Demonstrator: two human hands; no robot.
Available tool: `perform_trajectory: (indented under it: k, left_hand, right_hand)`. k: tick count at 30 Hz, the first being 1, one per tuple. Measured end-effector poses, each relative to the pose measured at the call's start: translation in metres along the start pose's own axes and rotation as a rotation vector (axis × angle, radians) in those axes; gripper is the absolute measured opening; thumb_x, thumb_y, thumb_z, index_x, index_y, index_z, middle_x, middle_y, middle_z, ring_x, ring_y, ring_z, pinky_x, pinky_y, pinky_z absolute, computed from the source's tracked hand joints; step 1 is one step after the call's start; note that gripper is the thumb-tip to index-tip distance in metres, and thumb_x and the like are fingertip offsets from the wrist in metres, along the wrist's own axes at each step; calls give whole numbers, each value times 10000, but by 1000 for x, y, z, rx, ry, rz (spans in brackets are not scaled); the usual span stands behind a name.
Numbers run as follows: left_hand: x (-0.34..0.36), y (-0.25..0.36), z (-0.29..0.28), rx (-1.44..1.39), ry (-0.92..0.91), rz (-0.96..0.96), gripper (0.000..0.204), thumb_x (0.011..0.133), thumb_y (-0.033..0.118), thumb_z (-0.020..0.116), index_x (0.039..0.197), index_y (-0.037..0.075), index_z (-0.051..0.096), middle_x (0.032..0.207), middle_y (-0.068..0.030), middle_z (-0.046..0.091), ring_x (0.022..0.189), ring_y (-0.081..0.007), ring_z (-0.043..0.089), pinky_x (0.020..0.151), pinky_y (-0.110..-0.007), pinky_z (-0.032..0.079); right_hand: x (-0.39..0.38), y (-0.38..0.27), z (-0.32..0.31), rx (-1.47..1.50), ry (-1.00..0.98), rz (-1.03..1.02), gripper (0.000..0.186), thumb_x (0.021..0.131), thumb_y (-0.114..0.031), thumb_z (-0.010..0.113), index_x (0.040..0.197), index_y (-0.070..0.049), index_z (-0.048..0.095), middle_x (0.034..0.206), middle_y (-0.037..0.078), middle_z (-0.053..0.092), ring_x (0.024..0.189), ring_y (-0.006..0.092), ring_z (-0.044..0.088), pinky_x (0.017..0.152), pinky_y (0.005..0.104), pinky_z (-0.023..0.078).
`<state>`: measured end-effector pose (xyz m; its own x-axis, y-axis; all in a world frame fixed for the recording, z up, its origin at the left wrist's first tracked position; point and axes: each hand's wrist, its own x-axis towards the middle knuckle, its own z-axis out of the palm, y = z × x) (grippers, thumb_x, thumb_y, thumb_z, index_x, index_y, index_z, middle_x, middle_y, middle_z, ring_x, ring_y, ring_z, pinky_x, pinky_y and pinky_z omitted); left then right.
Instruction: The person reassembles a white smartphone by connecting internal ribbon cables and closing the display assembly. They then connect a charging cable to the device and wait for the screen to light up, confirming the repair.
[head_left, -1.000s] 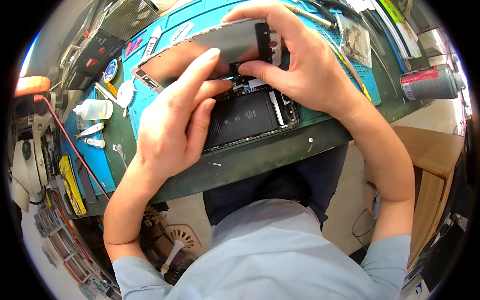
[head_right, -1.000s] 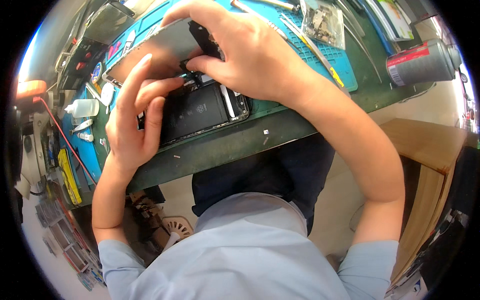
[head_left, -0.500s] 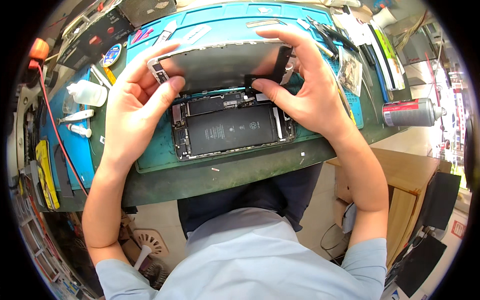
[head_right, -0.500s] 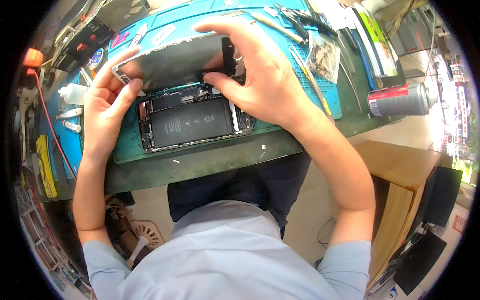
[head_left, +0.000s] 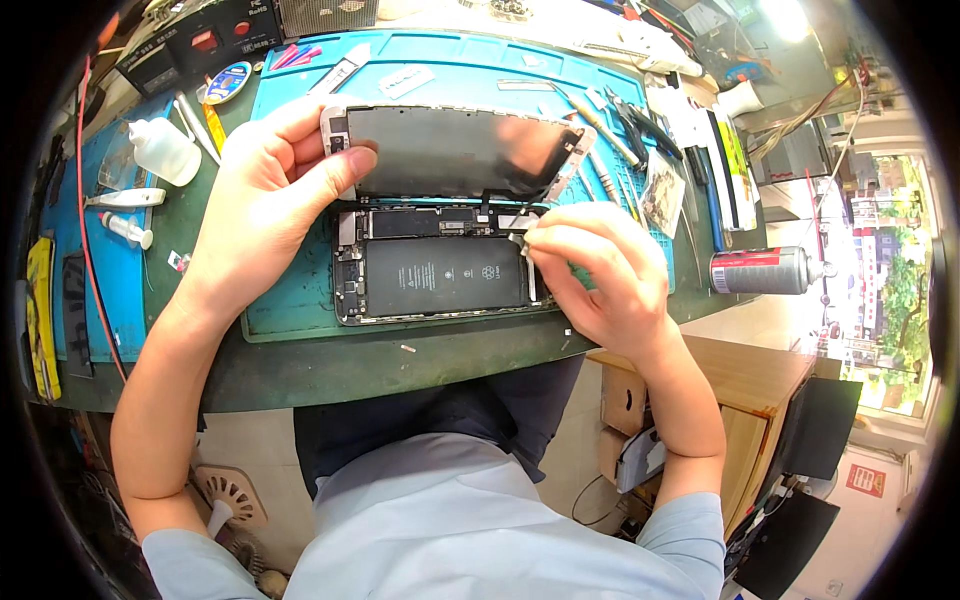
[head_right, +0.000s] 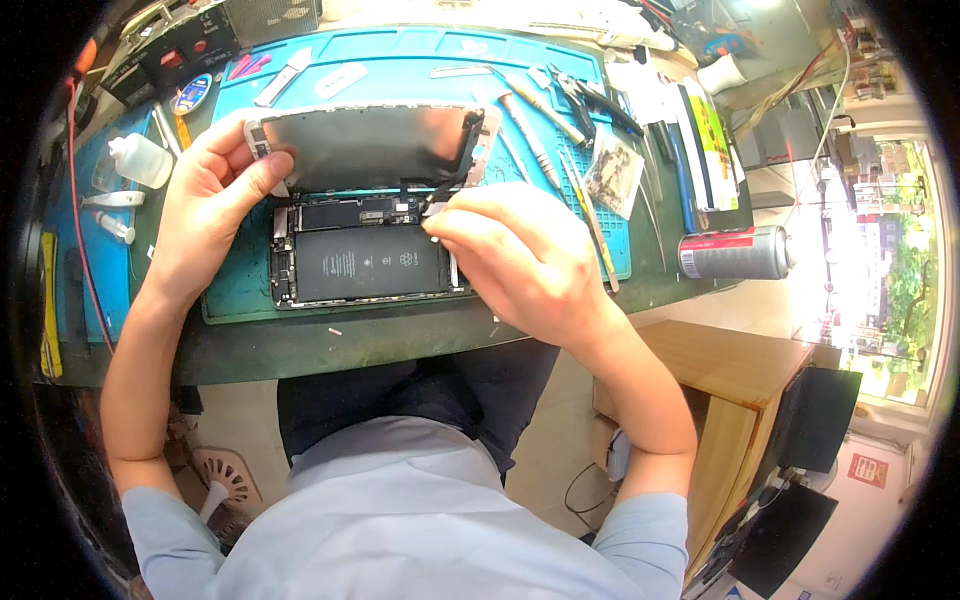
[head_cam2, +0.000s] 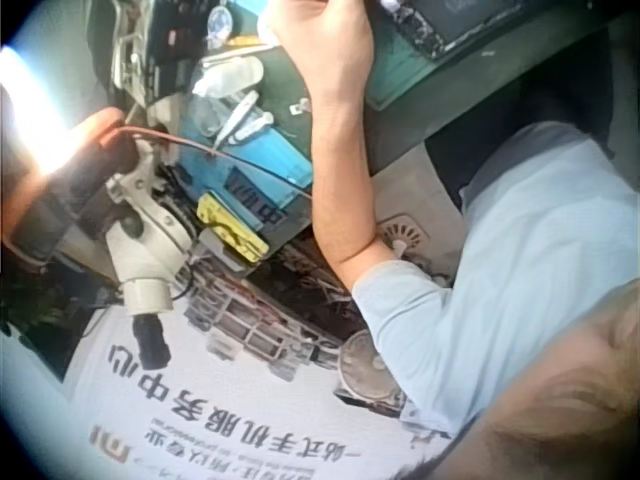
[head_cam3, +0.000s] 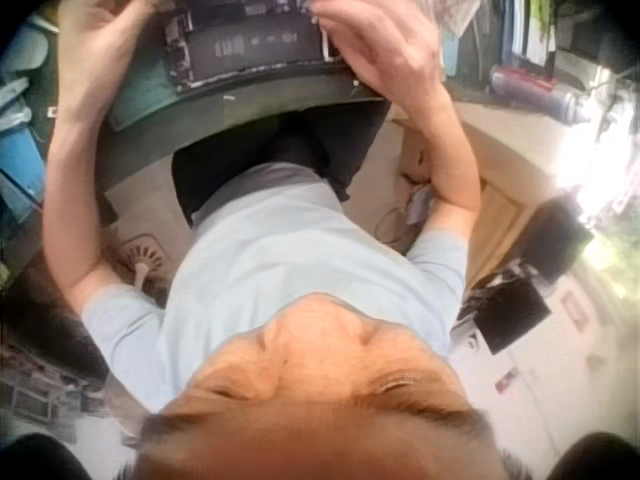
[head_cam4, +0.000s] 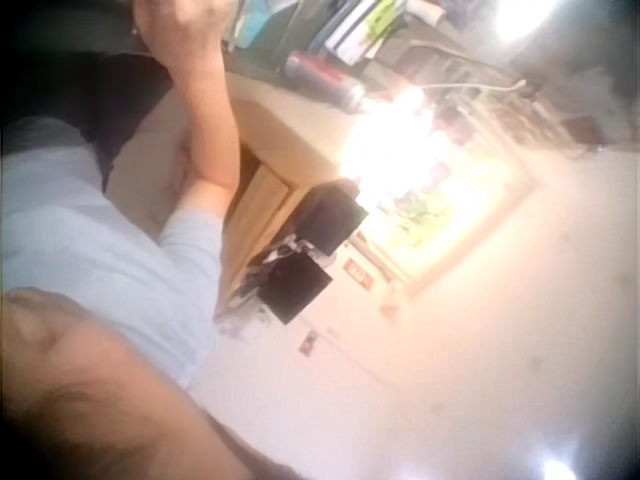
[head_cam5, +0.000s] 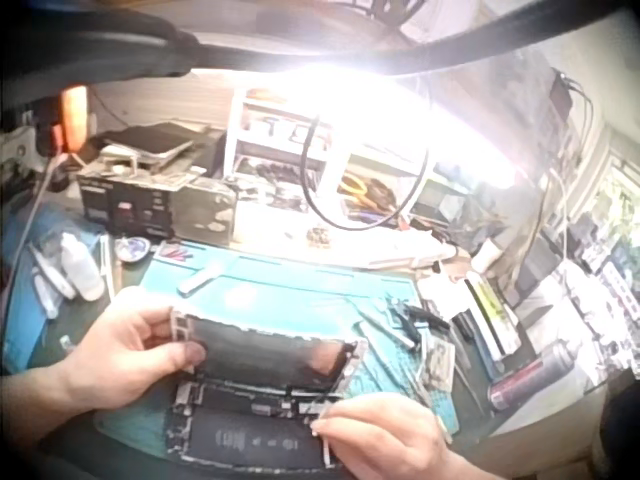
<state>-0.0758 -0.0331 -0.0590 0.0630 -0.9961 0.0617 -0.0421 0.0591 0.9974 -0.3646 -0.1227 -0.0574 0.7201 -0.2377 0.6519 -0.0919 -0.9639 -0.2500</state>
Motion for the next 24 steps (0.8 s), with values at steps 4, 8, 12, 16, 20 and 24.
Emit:
perform_trajectory:
  k: [4, 8, 12, 16, 20, 24]
  left_hand:
    - [1, 0, 1, -11, 7, -13, 293, 983, 105, 675, 1247, -9, 619, 1163, -38, 702, 1074, -88, 617, 978, -258, 467]
    - [1, 0, 0, -39, -1, -16, 283, 982, 95, 674, 1238, -13, 624, 1156, -42, 707, 1077, -88, 617, 973, -258, 471]
    - [1, 2, 1, -4, 3, -19, 272, 984, 91, 672, 1228, -18, 625, 1159, -44, 706, 1071, -89, 622, 958, -255, 479]
    - [2, 3, 2, 18, 7, -27, 264, 985, 91, 669, 1218, -25, 625, 1153, -46, 706, 1062, -90, 626, 949, -257, 485]
    - [2, 4, 3, 13, -4, -11, 255, 988, 88, 663, 1211, -31, 623, 1144, -47, 706, 1057, -91, 629, 947, -260, 487]
    - [2, 4, 3, 16, 3, -9, 251, 986, 78, 661, 1210, -30, 621, 1137, -45, 702, 1059, -92, 631, 947, -259, 488]
  right_hand:
    - [3, -4, 9, 72, -7, 38, 311, 760, 33, 785, 1049, -37, 694, 932, 99, 703, 816, 278, 695, 691, 371, 568]
    - [8, -7, 17, 57, 0, 78, 307, 782, 30, 777, 1067, -46, 691, 936, 87, 713, 820, 265, 698, 708, 363, 565]
    - [11, -11, 22, 40, -12, 125, 317, 796, 23, 769, 1093, -53, 688, 956, 78, 723, 823, 252, 701, 729, 352, 561]
    - [12, -12, 25, 18, -30, 155, 313, 807, 20, 765, 1101, -51, 688, 969, 70, 728, 819, 246, 701, 728, 346, 561]
    - [12, -13, 23, 3, -38, 140, 354, 800, 58, 773, 1132, -26, 683, 948, 76, 739, 817, 228, 717, 711, 321, 567]
    - [10, -12, 23, -13, -30, 111, 404, 791, 80, 779, 1172, -11, 679, 944, 81, 747, 810, 220, 722, 703, 311, 573]
